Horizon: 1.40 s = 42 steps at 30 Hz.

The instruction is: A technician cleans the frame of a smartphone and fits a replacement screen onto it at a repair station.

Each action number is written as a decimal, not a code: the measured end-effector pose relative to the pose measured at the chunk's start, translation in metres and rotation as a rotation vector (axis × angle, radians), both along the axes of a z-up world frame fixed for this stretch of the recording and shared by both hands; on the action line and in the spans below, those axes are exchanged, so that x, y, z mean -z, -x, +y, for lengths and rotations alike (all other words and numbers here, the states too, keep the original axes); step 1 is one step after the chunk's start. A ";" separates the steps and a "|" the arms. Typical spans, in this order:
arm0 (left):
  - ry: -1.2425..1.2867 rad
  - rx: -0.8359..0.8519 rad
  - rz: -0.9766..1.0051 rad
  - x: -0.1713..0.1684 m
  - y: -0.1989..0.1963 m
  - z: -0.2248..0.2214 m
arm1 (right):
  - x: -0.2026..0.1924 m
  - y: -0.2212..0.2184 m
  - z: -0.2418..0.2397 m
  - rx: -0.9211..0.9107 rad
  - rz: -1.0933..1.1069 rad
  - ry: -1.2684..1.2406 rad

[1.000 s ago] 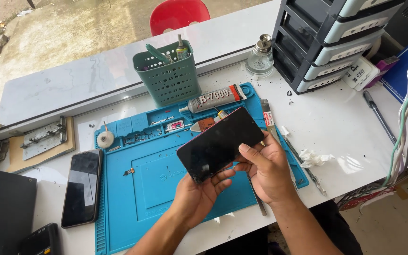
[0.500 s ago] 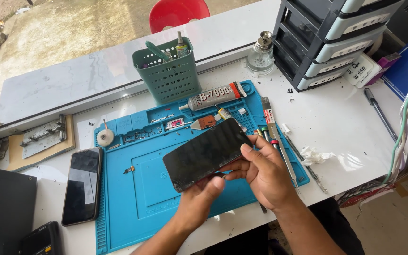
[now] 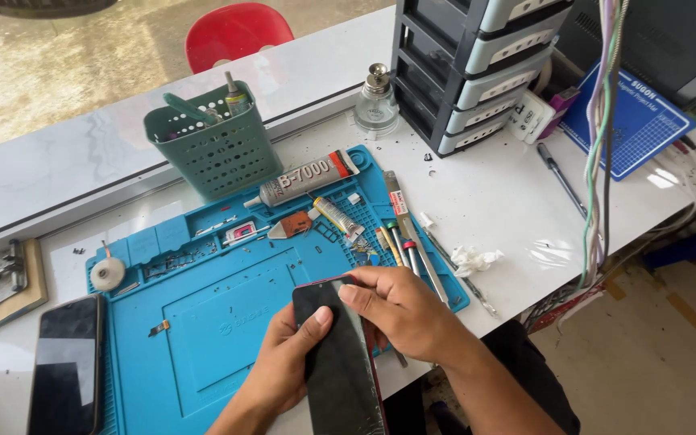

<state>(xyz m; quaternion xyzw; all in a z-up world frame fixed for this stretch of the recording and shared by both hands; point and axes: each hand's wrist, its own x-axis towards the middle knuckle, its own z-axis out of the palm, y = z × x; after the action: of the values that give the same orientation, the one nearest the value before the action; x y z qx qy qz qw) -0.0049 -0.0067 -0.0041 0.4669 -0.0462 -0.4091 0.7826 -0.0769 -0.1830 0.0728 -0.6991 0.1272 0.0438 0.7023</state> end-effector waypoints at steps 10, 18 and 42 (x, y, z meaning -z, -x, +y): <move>-0.316 -0.315 0.426 -0.036 -0.012 -0.004 | -0.022 0.049 -0.202 1.120 -0.536 0.416; -0.323 -0.315 0.492 -0.055 -0.014 -0.006 | 0.010 -0.034 -0.370 0.845 0.063 0.687; -0.310 -0.398 0.521 -0.042 -0.017 -0.008 | -0.015 -0.061 -0.355 0.805 0.463 0.843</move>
<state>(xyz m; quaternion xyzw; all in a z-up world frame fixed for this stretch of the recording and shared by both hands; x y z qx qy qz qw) 0.0119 -0.0144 0.0379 0.4601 0.3091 -0.3561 0.7523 -0.0159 -0.5376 0.0882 -0.7856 0.5358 -0.1278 0.2818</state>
